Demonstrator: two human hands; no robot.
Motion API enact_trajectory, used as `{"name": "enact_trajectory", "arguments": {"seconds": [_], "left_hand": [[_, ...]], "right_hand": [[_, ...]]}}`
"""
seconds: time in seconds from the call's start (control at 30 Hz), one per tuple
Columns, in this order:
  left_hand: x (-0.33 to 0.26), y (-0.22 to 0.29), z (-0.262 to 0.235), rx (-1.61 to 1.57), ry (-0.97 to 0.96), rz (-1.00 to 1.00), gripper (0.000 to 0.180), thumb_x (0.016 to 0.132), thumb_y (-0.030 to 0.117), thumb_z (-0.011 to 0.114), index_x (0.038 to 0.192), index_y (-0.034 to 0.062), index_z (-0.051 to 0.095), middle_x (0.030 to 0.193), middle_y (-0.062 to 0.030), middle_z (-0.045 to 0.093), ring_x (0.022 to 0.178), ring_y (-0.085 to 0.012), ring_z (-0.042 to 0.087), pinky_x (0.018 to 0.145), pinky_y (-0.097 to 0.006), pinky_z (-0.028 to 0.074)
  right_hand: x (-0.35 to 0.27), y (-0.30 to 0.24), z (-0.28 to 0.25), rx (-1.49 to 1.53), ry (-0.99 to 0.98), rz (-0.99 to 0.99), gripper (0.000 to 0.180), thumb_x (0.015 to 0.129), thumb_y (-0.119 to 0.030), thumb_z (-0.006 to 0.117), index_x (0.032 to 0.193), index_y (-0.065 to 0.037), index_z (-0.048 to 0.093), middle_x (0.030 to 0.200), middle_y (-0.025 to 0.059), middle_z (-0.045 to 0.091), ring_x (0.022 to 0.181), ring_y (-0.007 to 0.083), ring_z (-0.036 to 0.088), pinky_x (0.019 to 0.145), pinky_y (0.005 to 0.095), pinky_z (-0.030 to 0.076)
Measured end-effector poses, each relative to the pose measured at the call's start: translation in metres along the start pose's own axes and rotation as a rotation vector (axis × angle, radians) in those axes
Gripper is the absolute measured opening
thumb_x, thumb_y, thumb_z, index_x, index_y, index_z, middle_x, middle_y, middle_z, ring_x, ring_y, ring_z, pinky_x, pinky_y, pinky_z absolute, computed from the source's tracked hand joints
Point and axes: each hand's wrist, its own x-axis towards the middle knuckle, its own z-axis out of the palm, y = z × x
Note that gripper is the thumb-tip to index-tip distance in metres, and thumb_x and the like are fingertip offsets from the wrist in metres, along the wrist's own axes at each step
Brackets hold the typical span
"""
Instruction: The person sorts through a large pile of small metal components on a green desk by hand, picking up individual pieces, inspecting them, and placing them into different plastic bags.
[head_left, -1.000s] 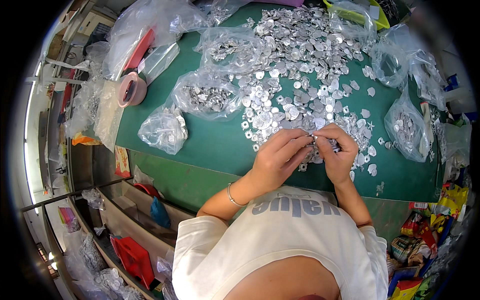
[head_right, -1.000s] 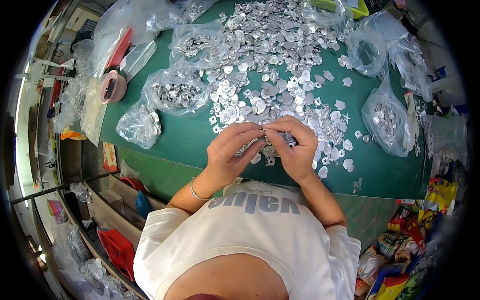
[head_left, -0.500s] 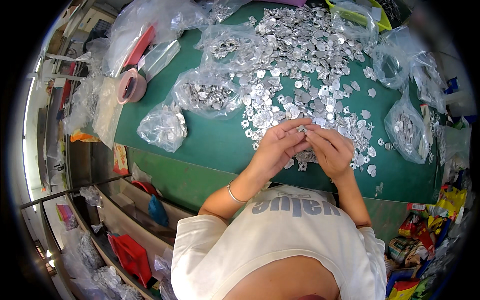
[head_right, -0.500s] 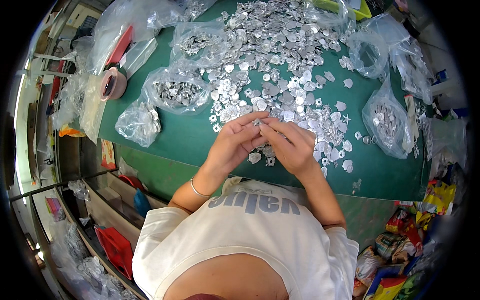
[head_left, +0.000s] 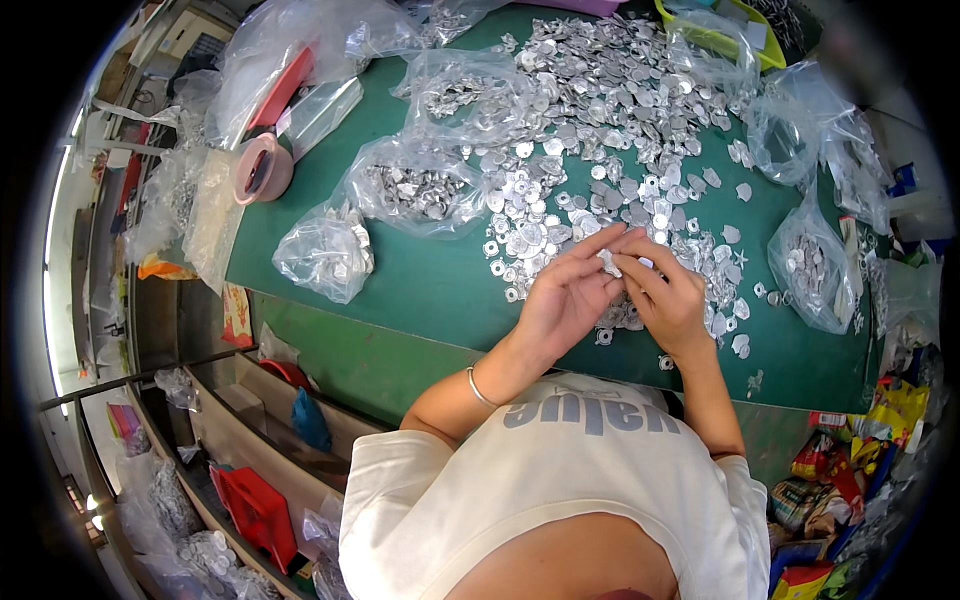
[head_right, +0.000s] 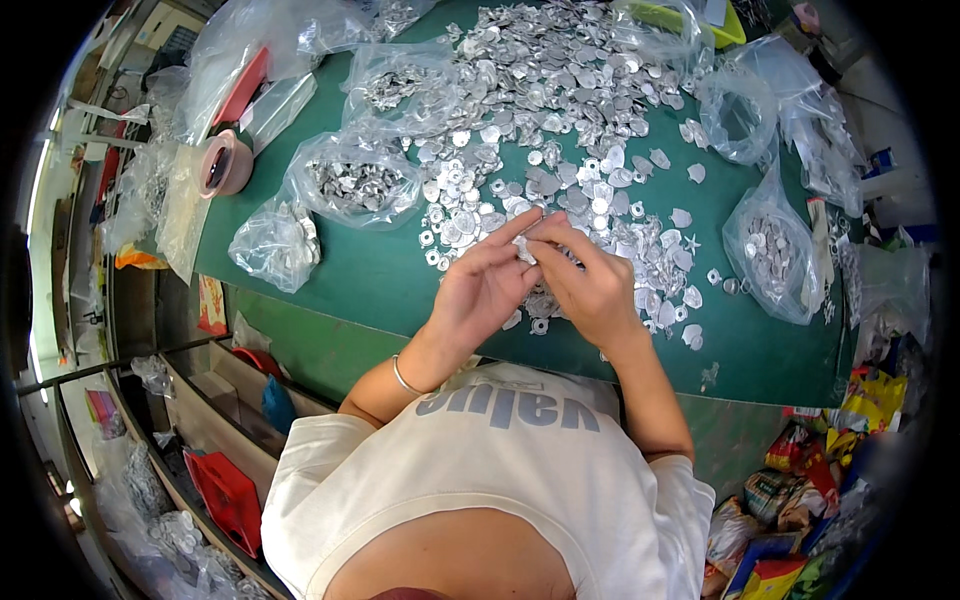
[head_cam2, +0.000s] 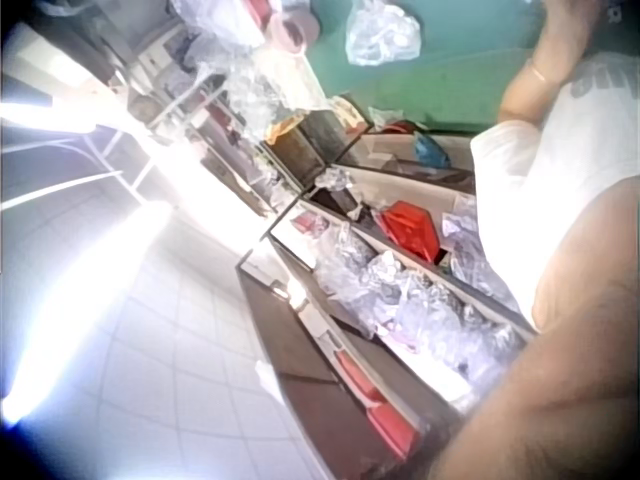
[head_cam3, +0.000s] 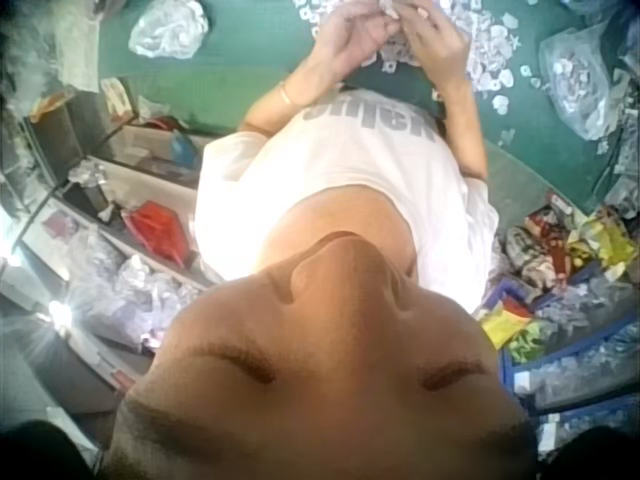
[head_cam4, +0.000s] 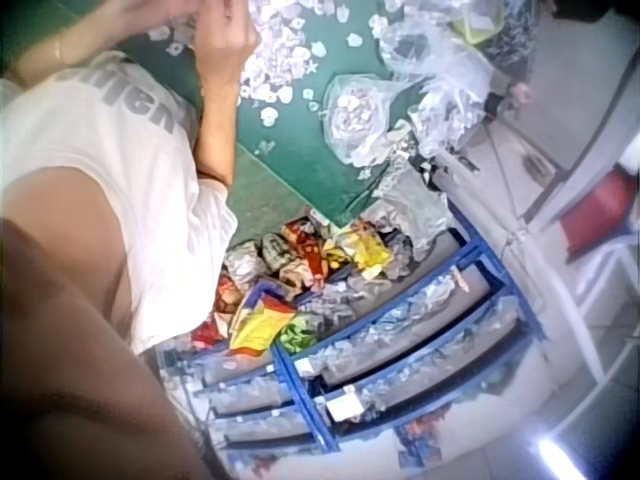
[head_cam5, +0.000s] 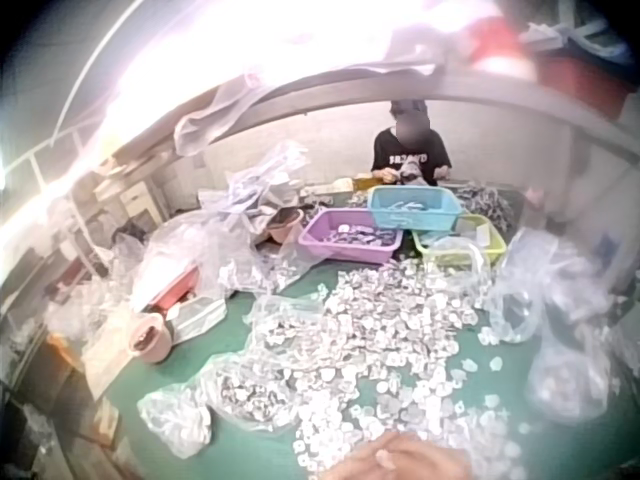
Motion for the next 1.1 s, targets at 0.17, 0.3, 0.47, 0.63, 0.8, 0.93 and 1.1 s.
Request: {"name": "enact_trajectory", "arguments": {"seconds": [0.17, 0.3, 0.47, 0.63, 0.8, 0.93, 1.1], "left_hand": [[-0.001, -0.004, -0.002, 0.234, 0.061, 0.102, 0.042, 0.089, 0.003, 0.049, 0.129, -0.0014, 0.039, 0.134, -0.0185, 0.041, 0.120, -0.0214, 0.044, 0.098, -0.032, 0.038], [-0.001, -0.008, -0.007, 0.357, 0.079, 0.134, 0.044, 0.088, 0.001, 0.051, 0.129, 0.0000, 0.039, 0.134, -0.0173, 0.041, 0.123, -0.0208, 0.041, 0.098, -0.032, 0.039], [0.003, -0.018, -0.004, 0.509, 0.027, 0.259, 0.048, 0.088, 0.006, 0.052, 0.131, -0.0022, 0.034, 0.135, -0.0183, 0.039, 0.123, -0.0250, 0.042, 0.098, -0.032, 0.039], [0.003, -0.007, -0.002, 0.130, 0.118, 0.152, 0.048, 0.088, 0.002, 0.049, 0.132, -0.0035, 0.030, 0.133, -0.0214, 0.039, 0.125, -0.0295, 0.039, 0.106, -0.037, 0.033], [0.003, -0.014, -0.010, 0.195, 0.103, 0.129, 0.044, 0.088, -0.002, 0.046, 0.129, -0.0049, 0.034, 0.132, -0.0214, 0.040, 0.126, -0.0297, 0.038, 0.106, -0.038, 0.033], [0.004, -0.011, -0.016, 0.313, 0.157, 0.182, 0.039, 0.086, -0.007, 0.044, 0.125, -0.0056, 0.041, 0.131, -0.0198, 0.043, 0.124, -0.0292, 0.041, 0.103, -0.037, 0.037], [0.000, -0.006, -0.031, 1.230, 0.092, 0.245, 0.038, 0.081, -0.006, 0.054, 0.118, 0.0001, 0.052, 0.128, -0.0166, 0.049, 0.121, -0.0288, 0.045, 0.099, -0.034, 0.038]], "right_hand": [[0.002, -0.005, -0.009, 0.192, -0.022, 0.208, 0.027, 0.072, 0.001, 0.066, 0.098, -0.001, 0.062, 0.090, 0.0116, 0.062, 0.076, 0.0232, 0.063, 0.065, 0.0280, 0.051], [0.003, -0.010, -0.019, 0.229, -0.153, 0.283, 0.036, 0.070, -0.002, 0.069, 0.105, 0.000, 0.060, 0.091, 0.0123, 0.063, 0.080, 0.0245, 0.063, 0.072, 0.0302, 0.050], [0.002, -0.012, -0.015, 0.174, -0.215, 0.378, 0.040, 0.071, -0.002, 0.068, 0.110, 0.001, 0.058, 0.090, 0.0111, 0.063, 0.077, 0.0207, 0.061, 0.069, 0.0296, 0.048], [-0.007, -0.001, -0.010, 0.576, -0.010, 0.645, 0.035, 0.078, 0.000, 0.062, 0.113, -0.001, 0.058, 0.081, 0.0077, 0.060, 0.055, 0.0093, 0.052, 0.049, 0.0220, 0.040], [-0.011, 0.008, -0.010, 1.015, -0.006, 0.888, 0.030, 0.086, -0.010, 0.055, 0.114, 0.001, 0.056, 0.080, 0.0073, 0.059, 0.044, 0.0043, 0.043, 0.039, 0.0160, 0.031], [-0.019, 0.025, -0.016, 1.477, -0.021, 0.969, 0.038, 0.089, -0.019, 0.049, 0.119, 0.004, 0.049, 0.082, 0.0079, 0.058, 0.046, 0.0071, 0.044, 0.040, 0.0184, 0.034], [-0.023, 0.022, -0.018, 1.779, 0.241, 1.172, 0.034, 0.089, -0.023, 0.048, 0.113, 0.000, 0.050, 0.081, 0.0080, 0.054, 0.064, 0.0143, 0.047, 0.049, 0.0234, 0.039]]}}
